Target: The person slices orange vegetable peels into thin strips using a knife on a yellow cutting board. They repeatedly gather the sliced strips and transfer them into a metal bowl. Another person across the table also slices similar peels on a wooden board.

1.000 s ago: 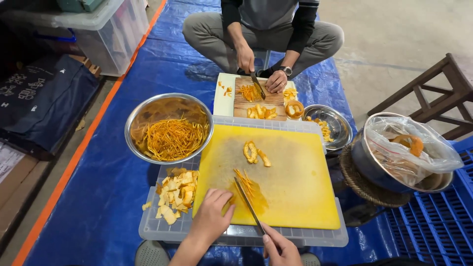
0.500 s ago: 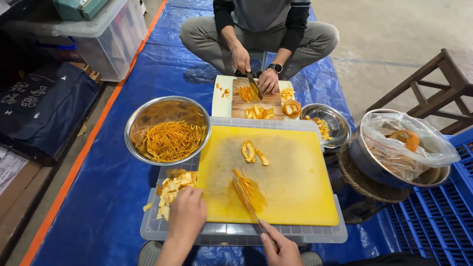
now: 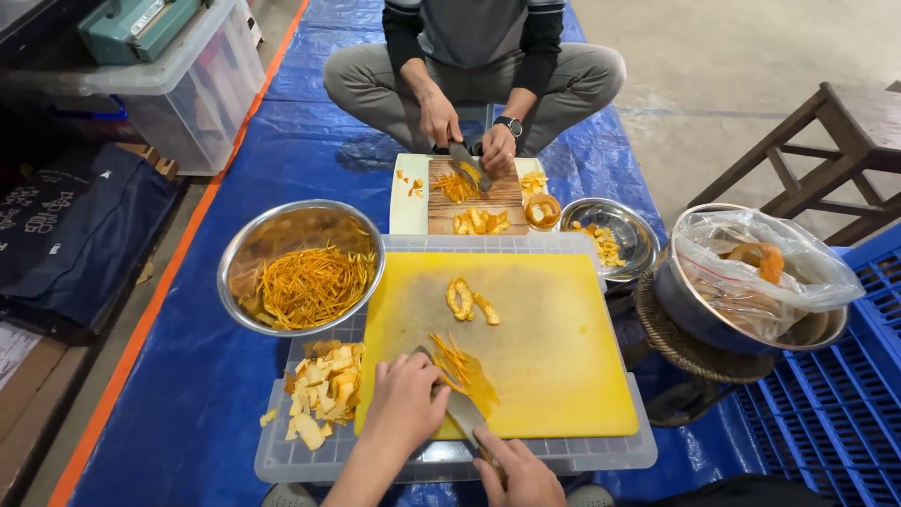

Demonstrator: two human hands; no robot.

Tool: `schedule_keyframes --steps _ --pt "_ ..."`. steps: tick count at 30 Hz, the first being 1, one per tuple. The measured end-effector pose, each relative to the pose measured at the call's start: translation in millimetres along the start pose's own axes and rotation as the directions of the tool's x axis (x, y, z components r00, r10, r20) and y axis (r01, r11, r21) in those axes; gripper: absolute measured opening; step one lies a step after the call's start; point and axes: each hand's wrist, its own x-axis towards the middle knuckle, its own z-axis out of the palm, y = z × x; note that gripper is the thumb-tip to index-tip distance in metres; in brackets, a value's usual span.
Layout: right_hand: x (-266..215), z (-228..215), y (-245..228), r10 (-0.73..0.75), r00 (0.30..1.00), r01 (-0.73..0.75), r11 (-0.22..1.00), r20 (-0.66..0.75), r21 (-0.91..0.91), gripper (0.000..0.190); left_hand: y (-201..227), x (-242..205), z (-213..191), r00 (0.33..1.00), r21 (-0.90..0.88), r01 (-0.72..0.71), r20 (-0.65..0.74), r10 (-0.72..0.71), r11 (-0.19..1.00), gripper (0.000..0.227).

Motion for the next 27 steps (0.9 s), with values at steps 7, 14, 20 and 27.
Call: schedule_keyframes --steps 7,14,20,27 --pt "9 29 11 0.055 0.983 -0.027 0.986 0.173 -0.164 0.051 -1 22 2 0.999 -0.015 0.038 0.018 -0.037 0.999 0.023" --pt "3 7 13 0.086 0.989 -0.097 0.992 0.123 0.084 0.045 -8 11 -23 0.952 -0.432 0.099 -0.221 -0.211 0.897 0.024" --pt "10 -26 18 0.199 0.979 -0.179 0.787 0.031 0.590 0.031 30 -23 -32 0.796 -0.642 0.536 0.168 -0.582 0.548 0.054" --pt "28 -72 12 0.235 0.911 -0.408 0.647 0.340 0.644 0.043 59 -10 2 0.713 -0.768 0.552 0.232 -0.662 0.325 0.069"
